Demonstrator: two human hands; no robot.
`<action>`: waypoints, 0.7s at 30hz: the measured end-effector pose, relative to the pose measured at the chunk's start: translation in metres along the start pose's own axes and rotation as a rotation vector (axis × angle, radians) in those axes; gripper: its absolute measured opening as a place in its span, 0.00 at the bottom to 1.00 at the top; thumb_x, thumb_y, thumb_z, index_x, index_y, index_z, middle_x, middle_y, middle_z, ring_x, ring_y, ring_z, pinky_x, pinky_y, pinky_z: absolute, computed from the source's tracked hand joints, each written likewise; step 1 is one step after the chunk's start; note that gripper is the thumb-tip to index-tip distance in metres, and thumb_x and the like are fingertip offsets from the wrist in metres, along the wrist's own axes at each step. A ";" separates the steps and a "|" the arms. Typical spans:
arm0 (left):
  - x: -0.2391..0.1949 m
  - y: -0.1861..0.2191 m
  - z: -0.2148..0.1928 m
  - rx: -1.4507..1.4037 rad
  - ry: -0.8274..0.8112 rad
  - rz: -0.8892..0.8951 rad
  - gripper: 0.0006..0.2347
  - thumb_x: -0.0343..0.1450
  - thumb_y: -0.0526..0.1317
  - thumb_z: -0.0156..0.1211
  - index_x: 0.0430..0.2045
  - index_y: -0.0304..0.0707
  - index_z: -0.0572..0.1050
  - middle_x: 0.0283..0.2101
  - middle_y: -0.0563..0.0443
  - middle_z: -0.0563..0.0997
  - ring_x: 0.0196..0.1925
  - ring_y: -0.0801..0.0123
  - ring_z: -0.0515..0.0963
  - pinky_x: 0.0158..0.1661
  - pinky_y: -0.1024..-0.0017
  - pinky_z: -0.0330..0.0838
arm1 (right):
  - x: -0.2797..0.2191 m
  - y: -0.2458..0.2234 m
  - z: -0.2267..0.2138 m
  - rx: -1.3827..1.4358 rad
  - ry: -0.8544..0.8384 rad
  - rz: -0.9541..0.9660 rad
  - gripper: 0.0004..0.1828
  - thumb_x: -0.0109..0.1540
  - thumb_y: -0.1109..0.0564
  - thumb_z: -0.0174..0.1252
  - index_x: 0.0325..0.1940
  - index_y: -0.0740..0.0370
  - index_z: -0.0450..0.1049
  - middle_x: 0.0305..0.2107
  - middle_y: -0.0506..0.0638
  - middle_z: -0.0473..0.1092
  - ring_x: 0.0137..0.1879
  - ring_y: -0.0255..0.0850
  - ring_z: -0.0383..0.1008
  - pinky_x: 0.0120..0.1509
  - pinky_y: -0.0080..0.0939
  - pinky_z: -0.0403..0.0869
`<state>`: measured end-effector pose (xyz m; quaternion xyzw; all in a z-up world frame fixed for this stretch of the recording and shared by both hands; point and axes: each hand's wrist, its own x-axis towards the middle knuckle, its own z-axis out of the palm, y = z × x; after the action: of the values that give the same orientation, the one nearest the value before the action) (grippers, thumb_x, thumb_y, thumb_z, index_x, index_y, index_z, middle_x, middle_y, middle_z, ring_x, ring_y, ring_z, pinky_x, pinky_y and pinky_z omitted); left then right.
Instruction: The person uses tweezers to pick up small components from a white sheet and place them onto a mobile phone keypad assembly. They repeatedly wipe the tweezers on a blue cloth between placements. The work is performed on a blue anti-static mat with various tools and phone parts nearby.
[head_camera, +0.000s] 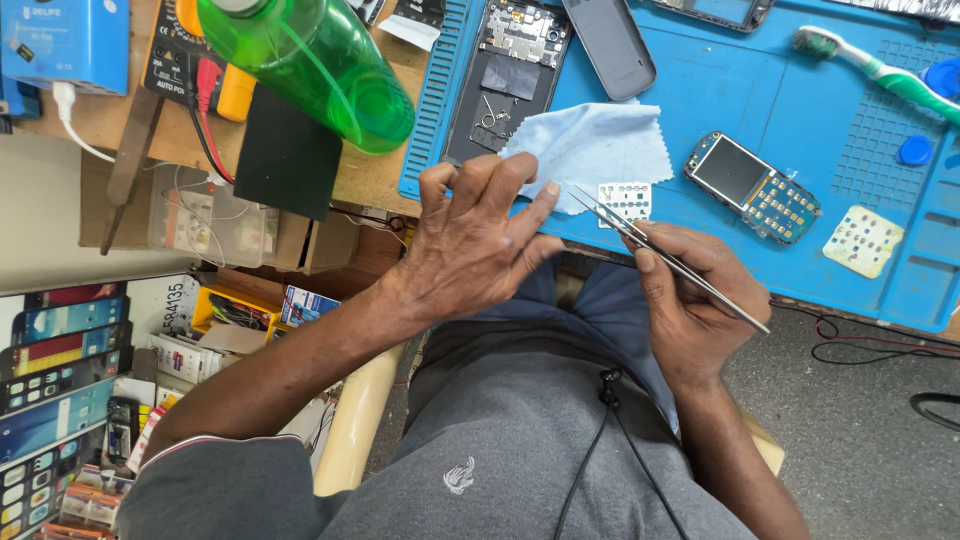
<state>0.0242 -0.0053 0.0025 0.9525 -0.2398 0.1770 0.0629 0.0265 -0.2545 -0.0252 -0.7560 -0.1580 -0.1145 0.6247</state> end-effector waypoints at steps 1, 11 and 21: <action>0.001 0.000 0.000 0.008 -0.012 0.002 0.24 0.77 0.59 0.55 0.55 0.39 0.80 0.59 0.50 0.68 0.61 0.63 0.61 0.58 0.56 0.48 | 0.001 0.000 0.000 0.006 0.003 0.011 0.07 0.71 0.68 0.63 0.53 0.69 0.75 0.49 0.60 0.77 0.51 0.39 0.81 0.53 0.31 0.82; -0.006 0.009 -0.001 -0.009 -0.021 -0.065 0.25 0.80 0.60 0.48 0.64 0.43 0.75 0.59 0.49 0.67 0.63 0.63 0.60 0.57 0.57 0.48 | 0.002 -0.005 0.003 -0.046 0.020 0.018 0.07 0.70 0.69 0.63 0.53 0.70 0.77 0.44 0.58 0.78 0.46 0.36 0.80 0.48 0.26 0.77; -0.035 0.004 -0.001 -0.338 0.233 -0.245 0.12 0.72 0.54 0.70 0.41 0.54 0.82 0.53 0.55 0.71 0.58 0.62 0.64 0.57 0.57 0.51 | 0.002 -0.003 0.003 -0.082 0.018 0.003 0.06 0.69 0.69 0.65 0.50 0.70 0.77 0.45 0.60 0.78 0.45 0.37 0.79 0.48 0.28 0.76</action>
<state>-0.0071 0.0068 -0.0097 0.9237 -0.1399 0.2339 0.2694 0.0269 -0.2505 -0.0221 -0.7803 -0.1465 -0.1266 0.5947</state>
